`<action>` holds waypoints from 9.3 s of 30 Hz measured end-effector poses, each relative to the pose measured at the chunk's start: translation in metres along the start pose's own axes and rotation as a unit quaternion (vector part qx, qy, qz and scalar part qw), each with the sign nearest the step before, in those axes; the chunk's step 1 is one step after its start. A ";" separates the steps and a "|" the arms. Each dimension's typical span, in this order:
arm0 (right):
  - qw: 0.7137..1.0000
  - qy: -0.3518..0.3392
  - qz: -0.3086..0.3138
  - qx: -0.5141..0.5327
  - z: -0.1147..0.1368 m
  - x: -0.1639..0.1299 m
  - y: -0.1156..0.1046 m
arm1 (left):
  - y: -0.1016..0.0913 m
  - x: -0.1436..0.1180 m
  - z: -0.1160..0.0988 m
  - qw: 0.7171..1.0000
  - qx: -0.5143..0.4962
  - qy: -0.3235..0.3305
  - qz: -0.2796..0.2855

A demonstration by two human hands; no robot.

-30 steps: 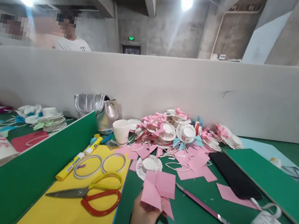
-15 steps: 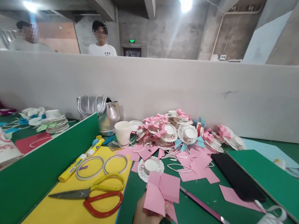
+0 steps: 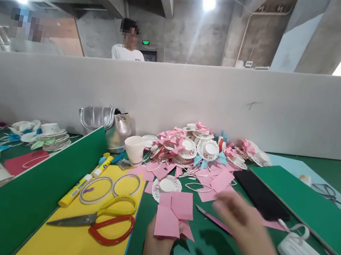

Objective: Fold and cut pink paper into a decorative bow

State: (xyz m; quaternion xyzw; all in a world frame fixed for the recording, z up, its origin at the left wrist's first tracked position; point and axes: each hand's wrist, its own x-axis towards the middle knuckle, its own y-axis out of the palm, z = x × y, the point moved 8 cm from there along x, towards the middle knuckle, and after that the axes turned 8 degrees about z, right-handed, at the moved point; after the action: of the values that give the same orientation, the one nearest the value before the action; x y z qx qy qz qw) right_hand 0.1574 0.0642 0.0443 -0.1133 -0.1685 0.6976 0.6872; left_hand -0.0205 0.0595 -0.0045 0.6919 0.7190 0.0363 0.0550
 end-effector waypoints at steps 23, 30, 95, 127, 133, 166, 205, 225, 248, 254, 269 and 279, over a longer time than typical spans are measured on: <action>0.963 0.089 0.153 0.201 -0.037 -0.018 0.072 | 0.002 0.002 -0.001 0.999 0.013 0.023 0.026; 0.960 0.105 0.154 0.210 -0.044 -0.019 0.073 | 0.000 0.002 -0.003 0.999 0.001 0.046 0.015; 0.977 0.069 0.101 0.174 -0.038 -0.016 0.064 | 0.017 0.002 -0.010 0.995 -0.020 0.028 0.097; 0.987 0.060 0.132 0.065 -0.040 -0.020 0.072 | 0.015 0.002 -0.007 0.995 -0.064 0.003 0.076; 0.993 0.030 0.114 0.006 -0.038 -0.019 0.070 | 0.010 0.003 -0.006 0.998 -0.013 0.026 0.058; 0.990 0.012 0.029 0.138 -0.034 -0.021 0.057 | 0.018 0.001 -0.016 0.993 0.011 0.059 0.098; 0.978 0.064 0.016 0.199 -0.044 -0.016 0.047 | 0.019 0.000 0.003 0.992 -0.035 0.034 0.115; 0.985 -0.048 0.029 0.165 -0.032 0.000 0.016 | 0.021 0.001 0.005 0.982 -0.064 -0.043 0.174; 0.977 0.022 -0.013 0.213 -0.035 -0.007 0.039 | 0.022 0.005 0.007 0.991 -0.089 -0.034 0.089; 0.979 -0.021 -0.017 0.200 -0.027 -0.011 0.036 | -0.001 0.013 0.005 0.995 -0.097 -0.003 -0.019; 0.992 -0.075 -0.028 0.098 -0.011 -0.012 0.023 | 0.009 0.006 -0.018 0.997 -0.055 0.032 0.042; 0.988 -0.087 -0.012 0.124 -0.009 -0.011 0.026 | 0.015 0.007 -0.017 0.990 0.053 0.029 0.130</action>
State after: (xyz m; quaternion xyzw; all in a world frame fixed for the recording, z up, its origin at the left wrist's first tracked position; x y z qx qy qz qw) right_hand 0.1379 0.0536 0.0251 0.0352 -0.1411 0.7122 0.6868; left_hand -0.0086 0.0675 0.0144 0.7800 0.6252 0.0252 -0.0074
